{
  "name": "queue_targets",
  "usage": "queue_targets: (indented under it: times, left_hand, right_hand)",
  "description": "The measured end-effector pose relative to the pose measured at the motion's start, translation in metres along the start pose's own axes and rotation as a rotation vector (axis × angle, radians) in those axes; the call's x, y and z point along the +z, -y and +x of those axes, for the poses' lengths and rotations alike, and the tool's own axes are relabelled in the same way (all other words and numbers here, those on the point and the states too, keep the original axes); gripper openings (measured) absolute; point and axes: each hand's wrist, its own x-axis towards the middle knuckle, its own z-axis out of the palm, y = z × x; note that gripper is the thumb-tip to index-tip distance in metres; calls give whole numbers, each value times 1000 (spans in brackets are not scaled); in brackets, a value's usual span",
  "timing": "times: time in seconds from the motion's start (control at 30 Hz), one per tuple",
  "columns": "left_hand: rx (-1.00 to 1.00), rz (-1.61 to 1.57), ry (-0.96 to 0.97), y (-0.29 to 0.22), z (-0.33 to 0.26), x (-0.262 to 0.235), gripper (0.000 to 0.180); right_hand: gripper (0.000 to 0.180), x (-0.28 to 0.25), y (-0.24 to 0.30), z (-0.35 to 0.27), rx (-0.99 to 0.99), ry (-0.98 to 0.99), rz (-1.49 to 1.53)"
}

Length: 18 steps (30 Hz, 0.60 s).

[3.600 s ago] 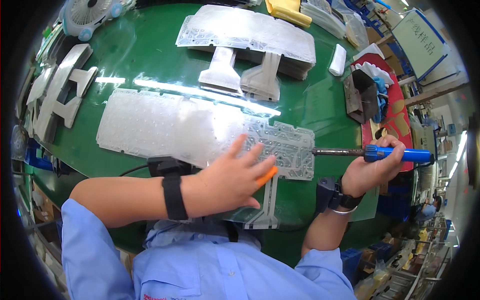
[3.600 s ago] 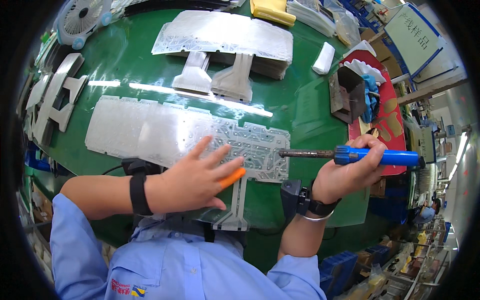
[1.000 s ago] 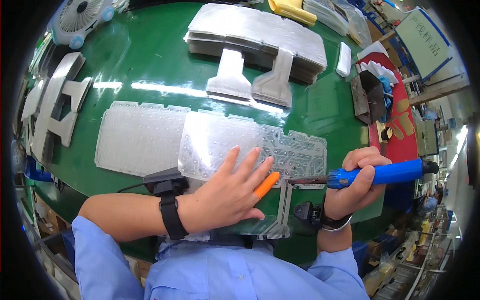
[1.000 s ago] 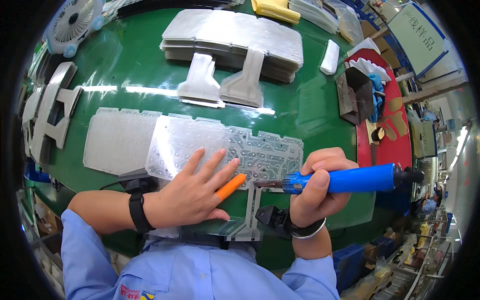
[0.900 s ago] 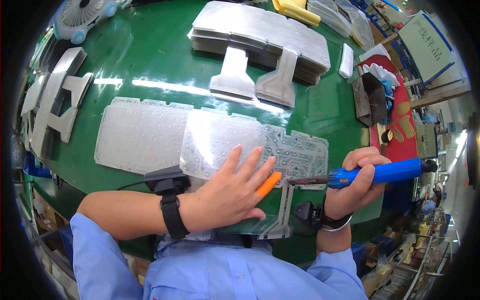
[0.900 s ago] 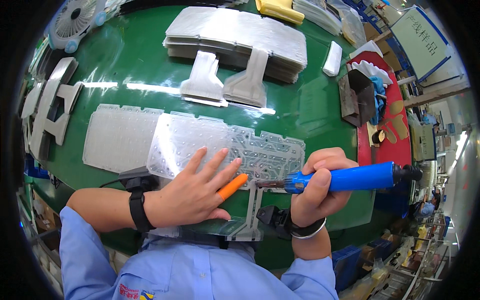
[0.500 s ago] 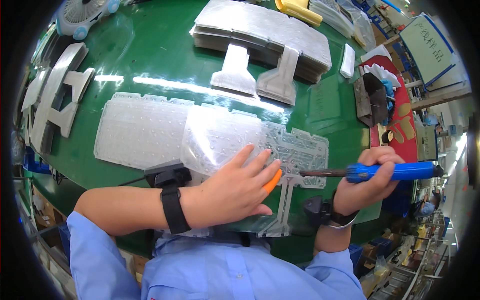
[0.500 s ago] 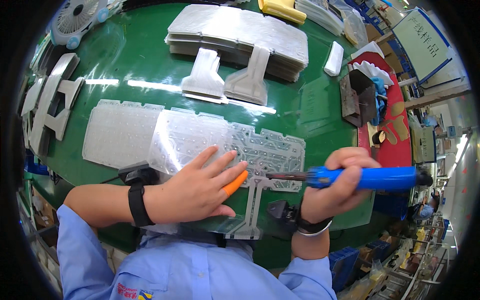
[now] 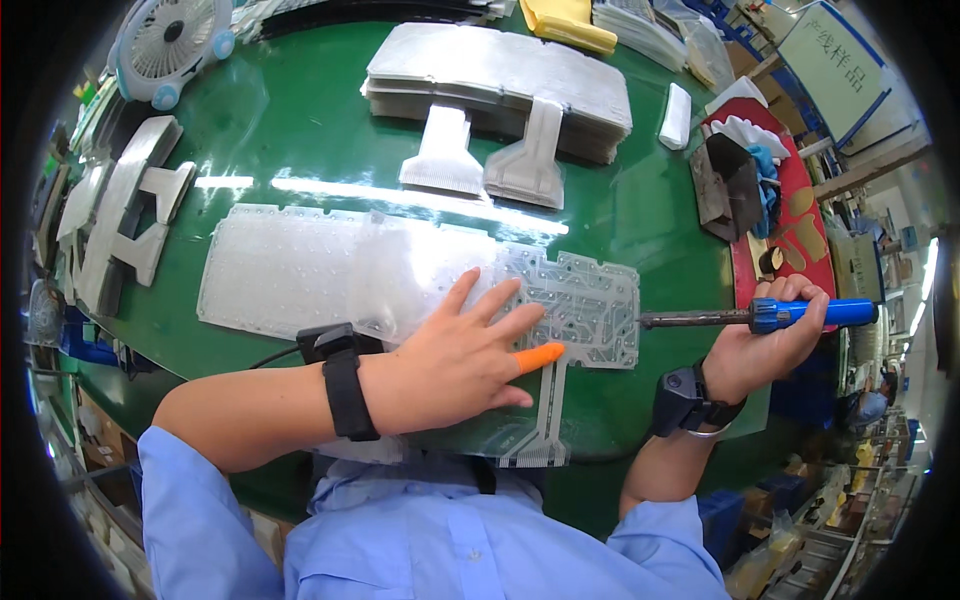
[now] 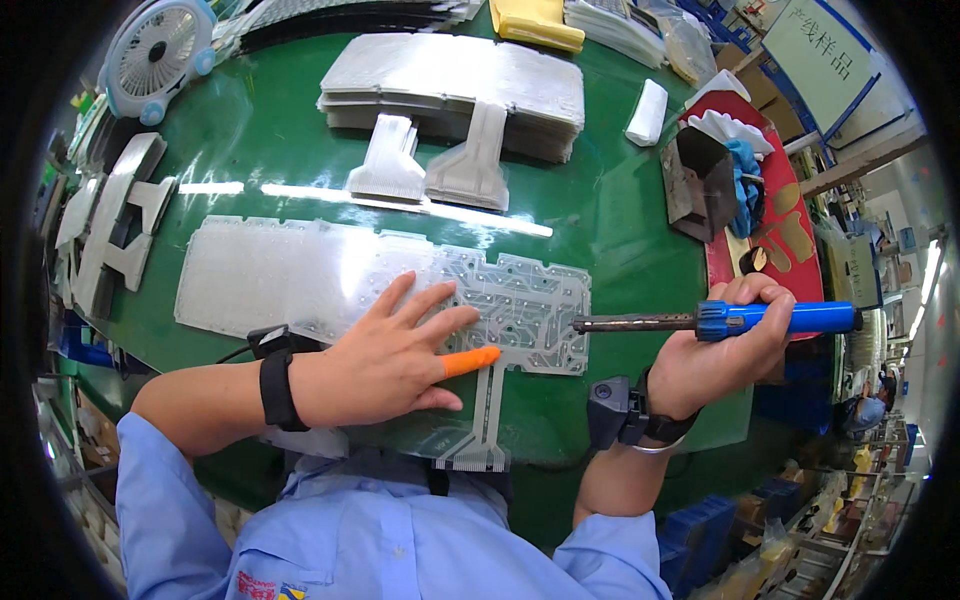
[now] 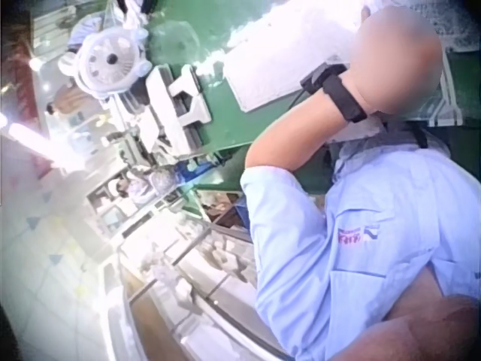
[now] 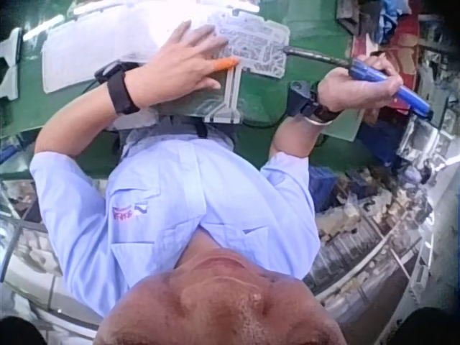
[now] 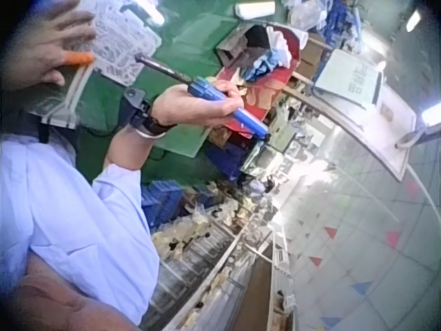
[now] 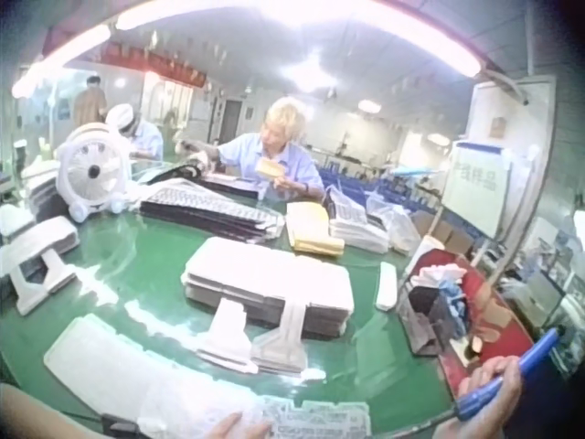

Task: Soldering electronic connections on flexible keyboard membrane circuits at an industrial workbench.

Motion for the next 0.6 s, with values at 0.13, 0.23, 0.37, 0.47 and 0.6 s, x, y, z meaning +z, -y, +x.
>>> queue_targets:
  times: [0.13,0.23,0.37,0.47,0.6]
  left_hand:
    - [-23,-20,147,-8,-21,-20,65]
    - [-162,183,266,-19,-39,-32,73]
    - [177,111,151,-40,-66,-31,54]
    - [216,53,101,-52,-78,-41,29]
    - [316,340,-220,-37,-79,-97,17]
  right_hand:
    - [29,-3,-6,8,-18,-101,-56]
    - [28,-7,-2,16,-27,-130,-42]
    - [29,-14,-10,20,-5,-105,-11]
    - [29,-18,-14,22,-18,-135,-23]
    - [28,-20,-17,24,38,-215,4]
